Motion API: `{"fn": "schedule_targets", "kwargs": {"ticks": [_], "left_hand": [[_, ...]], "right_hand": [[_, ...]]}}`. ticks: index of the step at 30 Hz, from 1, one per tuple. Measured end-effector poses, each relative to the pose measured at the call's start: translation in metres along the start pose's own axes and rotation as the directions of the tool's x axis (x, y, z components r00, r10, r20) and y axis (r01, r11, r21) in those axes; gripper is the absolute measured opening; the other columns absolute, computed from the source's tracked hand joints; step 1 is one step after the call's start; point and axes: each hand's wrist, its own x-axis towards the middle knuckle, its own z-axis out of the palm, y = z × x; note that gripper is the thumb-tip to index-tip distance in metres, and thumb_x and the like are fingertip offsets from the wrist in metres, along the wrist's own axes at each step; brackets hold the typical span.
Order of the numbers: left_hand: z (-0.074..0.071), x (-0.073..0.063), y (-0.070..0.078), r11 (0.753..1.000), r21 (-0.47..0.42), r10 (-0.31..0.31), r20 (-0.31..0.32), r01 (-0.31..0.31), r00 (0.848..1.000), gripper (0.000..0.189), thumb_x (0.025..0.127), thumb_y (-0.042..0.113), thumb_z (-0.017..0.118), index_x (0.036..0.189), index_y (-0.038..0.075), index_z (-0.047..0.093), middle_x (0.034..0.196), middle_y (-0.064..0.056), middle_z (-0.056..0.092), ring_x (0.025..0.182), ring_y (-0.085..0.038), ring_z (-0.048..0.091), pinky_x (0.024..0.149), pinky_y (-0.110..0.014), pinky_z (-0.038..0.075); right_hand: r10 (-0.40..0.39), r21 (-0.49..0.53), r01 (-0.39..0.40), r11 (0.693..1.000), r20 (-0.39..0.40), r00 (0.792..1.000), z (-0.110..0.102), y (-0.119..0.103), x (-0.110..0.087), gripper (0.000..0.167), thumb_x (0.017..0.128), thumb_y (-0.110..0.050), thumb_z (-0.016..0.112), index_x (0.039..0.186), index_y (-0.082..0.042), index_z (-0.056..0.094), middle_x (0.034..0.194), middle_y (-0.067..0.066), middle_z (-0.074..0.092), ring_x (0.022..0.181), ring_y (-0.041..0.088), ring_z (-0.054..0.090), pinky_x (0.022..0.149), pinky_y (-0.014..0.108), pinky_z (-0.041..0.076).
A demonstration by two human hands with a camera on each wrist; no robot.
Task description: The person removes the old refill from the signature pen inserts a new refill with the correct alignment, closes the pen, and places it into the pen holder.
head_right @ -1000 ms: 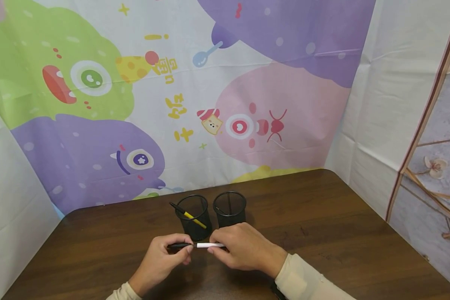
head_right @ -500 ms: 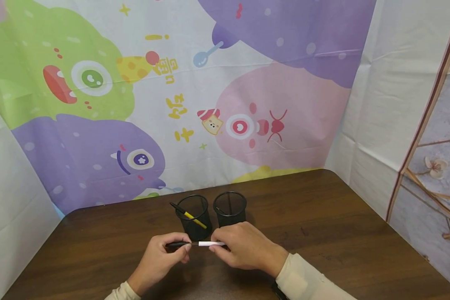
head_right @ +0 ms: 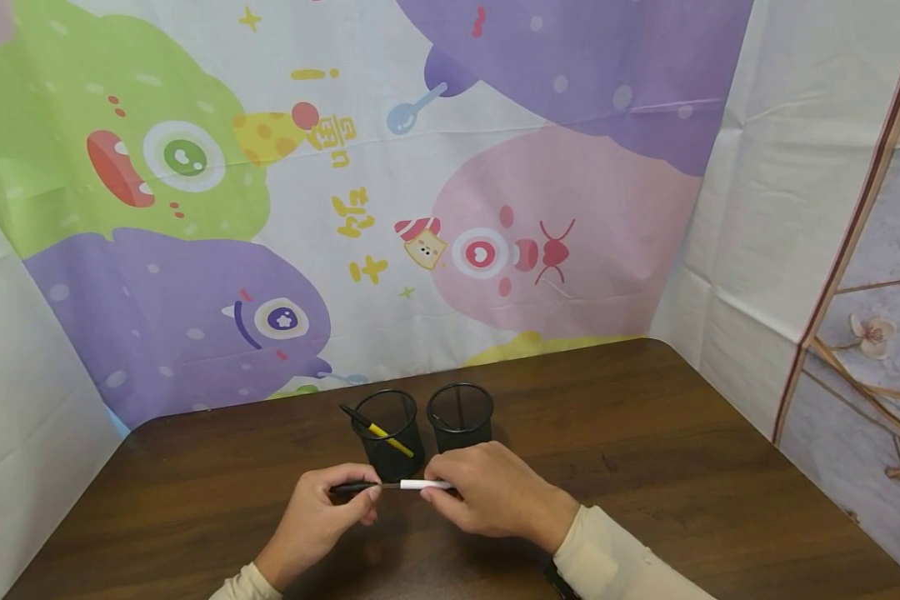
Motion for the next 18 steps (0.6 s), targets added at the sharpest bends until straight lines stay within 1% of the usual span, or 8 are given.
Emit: {"fn": "schedule_targets", "kwargs": {"ticks": [5,6,10,13,16,18], "left_hand": [[-0.0007,-0.0004,-0.0014,1.0,-0.012,0.0,-0.006,0.0,1.0,0.005,0.09,0.0,0.071,0.094,-0.003,0.069,0.077,-0.022,0.067,0.064,-0.016,0.068,0.06,-0.036,0.06],[-0.001,-0.0004,-0.0019,1.0,-0.013,0.01,-0.005,-0.01,1.0,0.004,0.091,0.0,0.071,0.094,-0.003,0.069,0.077,-0.022,0.067,0.064,-0.016,0.068,0.06,-0.036,0.06],[-0.0016,-0.0004,-0.0021,1.0,-0.014,0.012,-0.008,-0.012,1.0,0.004,0.091,-0.001,0.07,0.094,0.001,0.07,0.077,-0.021,0.067,0.064,-0.016,0.068,0.06,-0.036,0.06],[-0.0017,0.0,-0.0014,1.0,-0.018,-0.005,-0.009,0.005,1.0,0.003,0.09,0.0,0.071,0.093,-0.001,0.069,0.077,-0.023,0.066,0.064,-0.016,0.068,0.06,-0.036,0.06],[-0.002,0.0001,-0.0011,1.0,-0.017,-0.014,-0.007,0.014,1.0,0.007,0.09,0.0,0.071,0.093,-0.006,0.068,0.077,-0.025,0.066,0.064,-0.016,0.068,0.061,-0.037,0.06],[-0.0021,-0.0001,-0.0008,1.0,-0.013,-0.015,-0.007,0.015,1.0,0.008,0.091,0.0,0.071,0.093,-0.007,0.068,0.077,-0.025,0.066,0.064,-0.016,0.068,0.061,-0.037,0.06]], "right_hand": [[-0.005,-0.006,0.005,1.0,-0.002,1.0,-0.0001,0.0001,0.0004,0.009,0.094,-0.02,0.07,0.087,-0.022,0.064,0.075,-0.019,0.052,0.06,-0.01,0.04,0.053,0.006,0.035],[-0.005,-0.007,0.005,1.0,-0.002,1.0,-0.0001,0.0002,0.0003,0.009,0.094,-0.02,0.07,0.086,-0.022,0.064,0.075,-0.019,0.052,0.059,-0.01,0.04,0.053,0.006,0.035],[-0.009,-0.015,0.009,1.0,-0.006,1.0,0.0001,0.0008,0.0001,0.01,0.093,-0.02,0.07,0.086,-0.022,0.064,0.075,-0.019,0.053,0.059,-0.011,0.04,0.053,0.006,0.035],[-0.008,-0.018,0.008,1.0,-0.008,1.0,-0.0001,0.0012,-0.0002,0.01,0.093,-0.02,0.07,0.086,-0.023,0.064,0.075,-0.02,0.053,0.059,-0.011,0.04,0.052,0.006,0.035],[-0.003,-0.016,0.003,1.0,-0.007,1.0,-0.0003,0.0015,-0.0004,0.01,0.093,-0.02,0.07,0.086,-0.023,0.064,0.074,-0.02,0.052,0.059,-0.01,0.039,0.052,0.007,0.035],[-0.001,-0.017,0.0,1.0,-0.006,1.0,-0.0004,0.0016,-0.0004,0.01,0.093,-0.02,0.07,0.086,-0.023,0.064,0.074,-0.02,0.052,0.058,-0.01,0.039,0.052,0.007,0.034]]}}
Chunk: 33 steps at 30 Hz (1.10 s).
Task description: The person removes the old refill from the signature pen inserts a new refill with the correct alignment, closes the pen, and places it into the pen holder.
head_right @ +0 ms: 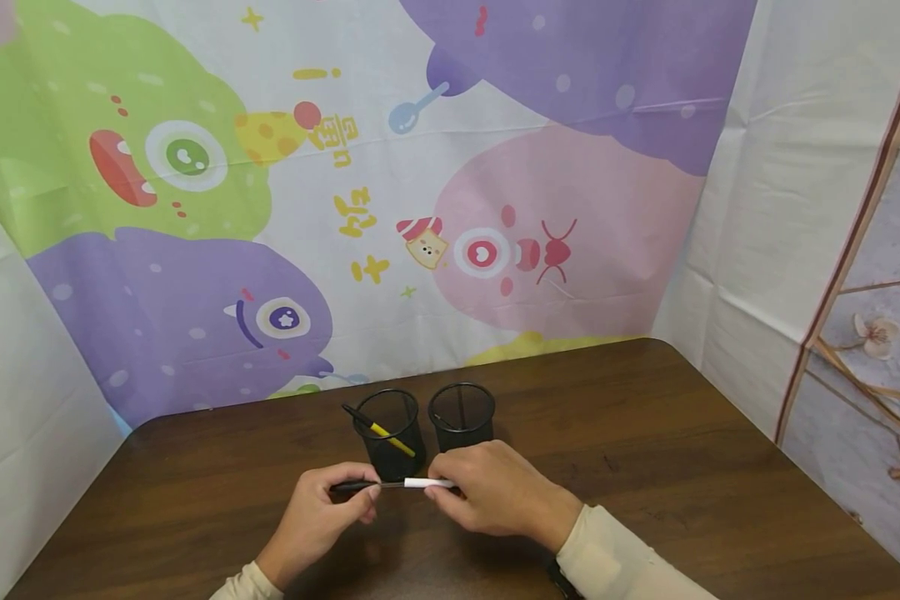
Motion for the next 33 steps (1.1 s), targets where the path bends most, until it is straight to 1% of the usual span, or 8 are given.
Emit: {"fn": "schedule_targets", "kwargs": {"ticks": [8,14,18,21,24,33], "left_hand": [[-0.0005,-0.0005,0.0005,1.0,-0.009,-0.015,-0.001,0.015,1.0,0.009,0.091,0.0,0.07,0.094,-0.008,0.067,0.078,-0.023,0.066,0.065,-0.017,0.069,0.062,-0.037,0.06],[-0.0017,-0.0011,0.0002,1.0,-0.009,-0.022,-0.007,0.022,1.0,0.007,0.091,0.0,0.07,0.093,-0.006,0.068,0.079,-0.024,0.066,0.065,-0.019,0.069,0.062,-0.038,0.061],[-0.0027,-0.0008,0.0002,1.0,-0.004,-0.029,-0.025,0.029,0.999,0.006,0.09,0.0,0.071,0.093,-0.005,0.069,0.076,-0.019,0.068,0.064,-0.02,0.069,0.062,-0.038,0.061],[-0.0036,-0.0005,-0.0001,0.999,-0.006,-0.038,-0.035,0.038,0.999,0.008,0.09,0.0,0.071,0.093,-0.006,0.068,0.074,-0.015,0.068,0.064,-0.02,0.069,0.062,-0.038,0.061],[-0.0042,-0.0002,-0.0006,0.999,-0.013,-0.043,-0.039,0.042,0.998,0.009,0.09,0.0,0.072,0.093,-0.008,0.068,0.074,-0.015,0.068,0.064,-0.021,0.069,0.062,-0.038,0.061],[-0.0051,0.0,-0.0019,0.999,-0.006,-0.047,-0.05,0.047,0.998,0.006,0.09,0.0,0.072,0.092,-0.005,0.069,0.072,-0.01,0.068,0.063,-0.02,0.069,0.062,-0.038,0.061]], "right_hand": [[0.002,-0.013,-0.002,1.0,-0.002,1.0,-0.0004,0.0013,-0.0008,0.011,0.093,-0.02,0.07,0.085,-0.023,0.063,0.073,-0.02,0.051,0.057,-0.01,0.039,0.051,0.007,0.034],[-0.006,-0.03,0.006,1.0,-0.009,1.0,-0.001,0.0025,-0.0009,0.011,0.092,-0.019,0.071,0.084,-0.022,0.063,0.073,-0.019,0.051,0.057,-0.009,0.039,0.051,0.007,0.034],[-0.002,-0.039,0.001,0.999,-0.006,1.0,-0.0016,0.0033,-0.001,0.012,0.092,-0.02,0.07,0.083,-0.023,0.062,0.073,-0.02,0.051,0.057,-0.009,0.038,0.05,0.008,0.033],[0.0,-0.04,-0.001,0.999,-0.003,1.0,-0.0019,0.0038,-0.0011,0.013,0.092,-0.02,0.07,0.082,-0.023,0.062,0.072,-0.02,0.051,0.057,-0.009,0.038,0.051,0.008,0.034],[0.0,-0.037,0.0,0.999,-0.005,1.0,-0.0022,0.0044,-0.0012,0.013,0.092,-0.019,0.07,0.082,-0.023,0.062,0.072,-0.02,0.051,0.057,-0.009,0.038,0.051,0.008,0.034],[-0.012,-0.056,0.011,0.998,-0.021,1.0,-0.0025,0.0063,-0.0017,0.014,0.091,-0.018,0.069,0.081,-0.023,0.06,0.072,-0.02,0.05,0.057,-0.009,0.039,0.05,0.008,0.034]]}}
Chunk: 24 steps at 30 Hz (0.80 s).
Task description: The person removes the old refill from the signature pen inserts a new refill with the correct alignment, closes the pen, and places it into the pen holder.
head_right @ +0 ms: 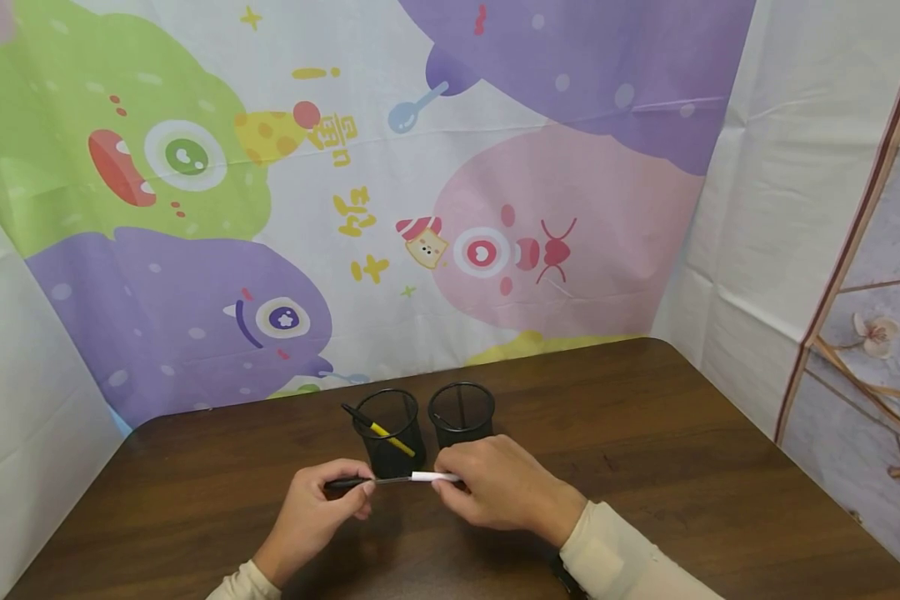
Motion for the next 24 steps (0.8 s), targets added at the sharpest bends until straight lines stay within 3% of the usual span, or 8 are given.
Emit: {"fn": "schedule_targets", "kwargs": {"ticks": [24], "left_hand": [[-0.005,0.0011,-0.0023,1.0,0.004,-0.006,-0.028,0.006,1.0,0.007,0.09,-0.001,0.071,0.092,-0.007,0.068,0.07,-0.008,0.068,0.062,-0.021,0.069,0.061,-0.039,0.061]], "right_hand": [[-0.022,-0.015,0.021,1.0,-0.026,0.999,0.0006,0.001,-0.0008,0.017,0.087,-0.017,0.07,0.078,-0.023,0.057,0.068,-0.018,0.048,0.056,-0.008,0.037,0.049,0.01,0.033]]}}
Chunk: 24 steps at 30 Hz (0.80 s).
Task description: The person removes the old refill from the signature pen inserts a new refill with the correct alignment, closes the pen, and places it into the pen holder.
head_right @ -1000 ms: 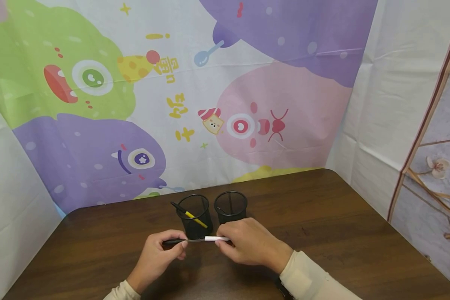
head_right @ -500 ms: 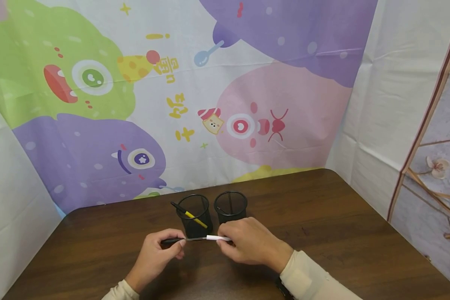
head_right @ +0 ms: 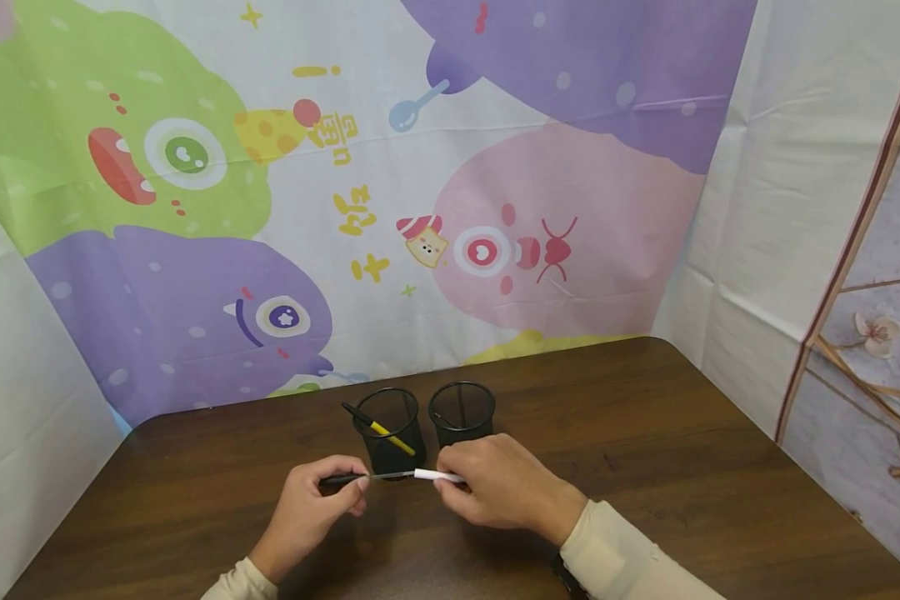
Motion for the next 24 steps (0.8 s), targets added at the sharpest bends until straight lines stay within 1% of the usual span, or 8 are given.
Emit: {"fn": "schedule_targets", "kwargs": {"ticks": [8,15,24], "left_hand": [[-0.0008,0.0,0.0001,1.0,-0.013,0.001,-0.01,-0.001,1.0,0.011,0.09,-0.001,0.071,0.093,-0.011,0.067,0.07,-0.009,0.068,0.061,-0.021,0.069,0.06,-0.039,0.061],[-0.0019,0.0,0.0004,1.0,-0.018,-0.007,-0.019,0.007,1.0,0.012,0.09,-0.001,0.071,0.094,-0.011,0.067,0.07,-0.009,0.068,0.061,-0.021,0.068,0.061,-0.039,0.06],[-0.002,0.0001,-0.0002,1.0,-0.017,0.002,-0.018,-0.002,1.0,0.013,0.09,-0.001,0.071,0.094,-0.012,0.067,0.07,-0.01,0.068,0.061,-0.022,0.069,0.06,-0.039,0.06]], "right_hand": [[0.015,-0.003,-0.015,1.0,0.018,1.0,-0.0003,0.0006,-0.0002,0.017,0.088,-0.017,0.069,0.079,-0.024,0.056,0.067,-0.014,0.053,0.056,-0.008,0.037,0.049,0.01,0.033],[0.031,-0.01,-0.031,0.999,0.026,0.999,0.0,0.0013,-0.0008,0.018,0.088,-0.018,0.069,0.078,-0.024,0.056,0.068,-0.016,0.051,0.056,-0.008,0.037,0.049,0.011,0.033],[0.036,-0.011,-0.036,0.999,0.035,0.999,0.0006,0.0012,-0.0012,0.018,0.088,-0.018,0.069,0.078,-0.025,0.056,0.068,-0.017,0.05,0.055,-0.008,0.037,0.049,0.01,0.032]]}}
